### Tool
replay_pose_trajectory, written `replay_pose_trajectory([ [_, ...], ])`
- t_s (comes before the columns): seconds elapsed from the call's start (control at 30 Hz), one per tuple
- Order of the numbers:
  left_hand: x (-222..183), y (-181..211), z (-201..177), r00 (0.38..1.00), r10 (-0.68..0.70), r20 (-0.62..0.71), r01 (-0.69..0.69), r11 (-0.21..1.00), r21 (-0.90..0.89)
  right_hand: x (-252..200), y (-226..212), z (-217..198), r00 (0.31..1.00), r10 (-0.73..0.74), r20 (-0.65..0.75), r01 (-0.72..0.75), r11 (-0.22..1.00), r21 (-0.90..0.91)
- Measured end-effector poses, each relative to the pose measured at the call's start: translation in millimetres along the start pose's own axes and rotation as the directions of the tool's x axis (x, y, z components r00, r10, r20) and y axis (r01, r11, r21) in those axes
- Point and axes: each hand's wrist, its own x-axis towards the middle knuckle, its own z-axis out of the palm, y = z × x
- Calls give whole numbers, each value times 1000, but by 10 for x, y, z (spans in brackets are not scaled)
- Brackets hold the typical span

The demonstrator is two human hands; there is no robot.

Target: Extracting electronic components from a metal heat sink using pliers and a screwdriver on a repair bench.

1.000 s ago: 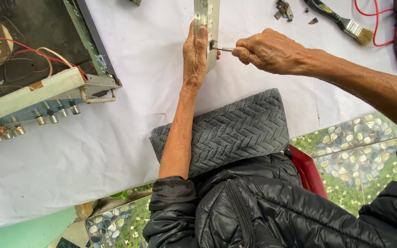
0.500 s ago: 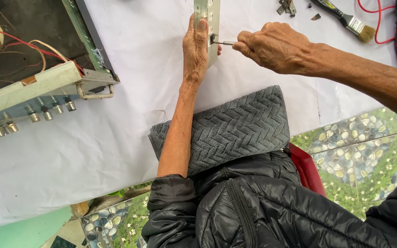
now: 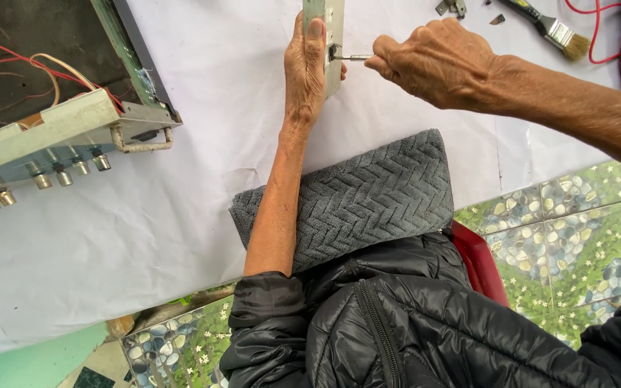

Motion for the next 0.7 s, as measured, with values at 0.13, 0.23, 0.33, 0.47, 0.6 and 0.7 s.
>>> replay_pose_trajectory([
  [0.13,-8,12,-4,1000,10,4,-10,999,36,-12,12,44,999,-19,-36,17,997,-69],
  [0.23,10,-14,-11,1000,-26,-5,26,999,35,-31,-17,-45,999,-21,-49,17,997,-79],
  [0.33,-15,71,-4,1000,-26,-18,26,1000,0,5,21,-94,994,-68,-90,45,970,-238],
  [0.47,-21,166,-23,996,-82,-29,82,997,4,17,-52,-4,994,-39,-103,8,959,-285],
  [0.6,-79,326,-44,979,-180,-96,166,976,-138,52,-226,38,978,29,-206,-39,998,-45],
  [0.7,-78,338,-70,982,-170,-77,145,956,-256,25,-294,-22,971,67,-231,-23,982,186],
])
